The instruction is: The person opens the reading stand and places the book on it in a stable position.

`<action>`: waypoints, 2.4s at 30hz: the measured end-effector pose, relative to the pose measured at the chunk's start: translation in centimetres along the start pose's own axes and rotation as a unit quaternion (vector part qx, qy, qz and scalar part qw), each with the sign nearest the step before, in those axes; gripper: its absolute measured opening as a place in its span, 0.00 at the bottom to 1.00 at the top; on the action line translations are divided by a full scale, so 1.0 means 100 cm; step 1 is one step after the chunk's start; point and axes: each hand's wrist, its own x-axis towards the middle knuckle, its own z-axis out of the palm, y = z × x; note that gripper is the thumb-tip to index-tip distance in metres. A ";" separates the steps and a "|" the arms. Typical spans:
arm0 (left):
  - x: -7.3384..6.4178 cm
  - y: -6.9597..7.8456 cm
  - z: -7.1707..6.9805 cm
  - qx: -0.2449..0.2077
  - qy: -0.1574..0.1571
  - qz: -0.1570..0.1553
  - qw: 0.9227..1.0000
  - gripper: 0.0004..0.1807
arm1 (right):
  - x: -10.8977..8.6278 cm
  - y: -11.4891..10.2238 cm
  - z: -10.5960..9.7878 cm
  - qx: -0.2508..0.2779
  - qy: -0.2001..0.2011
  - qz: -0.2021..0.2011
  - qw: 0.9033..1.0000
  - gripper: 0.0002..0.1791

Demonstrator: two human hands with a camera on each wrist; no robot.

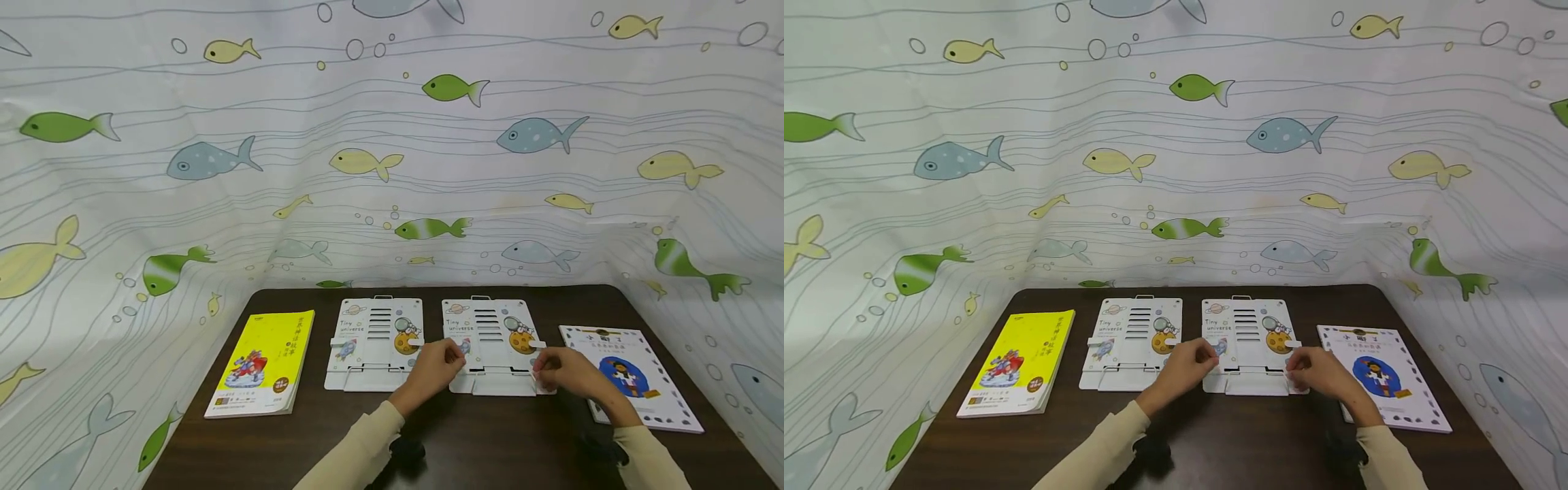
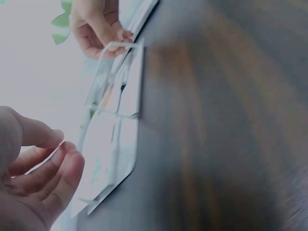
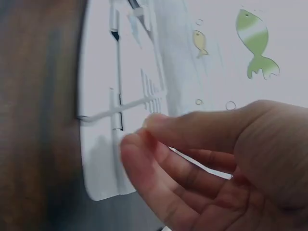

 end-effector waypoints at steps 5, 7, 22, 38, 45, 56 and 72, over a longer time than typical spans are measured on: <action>0.012 0.000 -0.008 -0.008 0.029 -0.028 0.999 0.03 | 0.009 -0.003 -0.009 -0.014 0.058 0.002 0.998 0.06; 0.018 -0.001 -0.009 -0.010 0.041 -0.038 0.998 0.04 | 0.014 -0.003 -0.011 -0.017 0.077 0.007 0.997 0.08; 0.035 -0.011 -0.004 0.042 0.071 -0.070 0.994 0.06 | 0.043 0.013 -0.010 -0.085 0.151 0.041 0.984 0.19; 0.059 -0.080 0.040 0.054 0.106 -0.056 0.991 0.20 | 0.060 0.016 0.004 -0.042 0.145 0.121 0.981 0.27; 0.049 -0.051 0.020 0.022 0.124 -0.060 0.990 0.08 | 0.057 0.015 0.003 -0.020 0.171 0.097 0.980 0.26; 0.038 -0.017 -0.002 0.006 0.139 -0.076 0.987 0.11 | 0.042 0.004 0.000 -0.006 0.218 0.067 0.974 0.22; 0.035 -0.014 -0.013 -0.071 0.140 -0.063 0.986 0.11 | 0.025 -0.001 -0.004 0.007 0.261 -0.005 0.965 0.22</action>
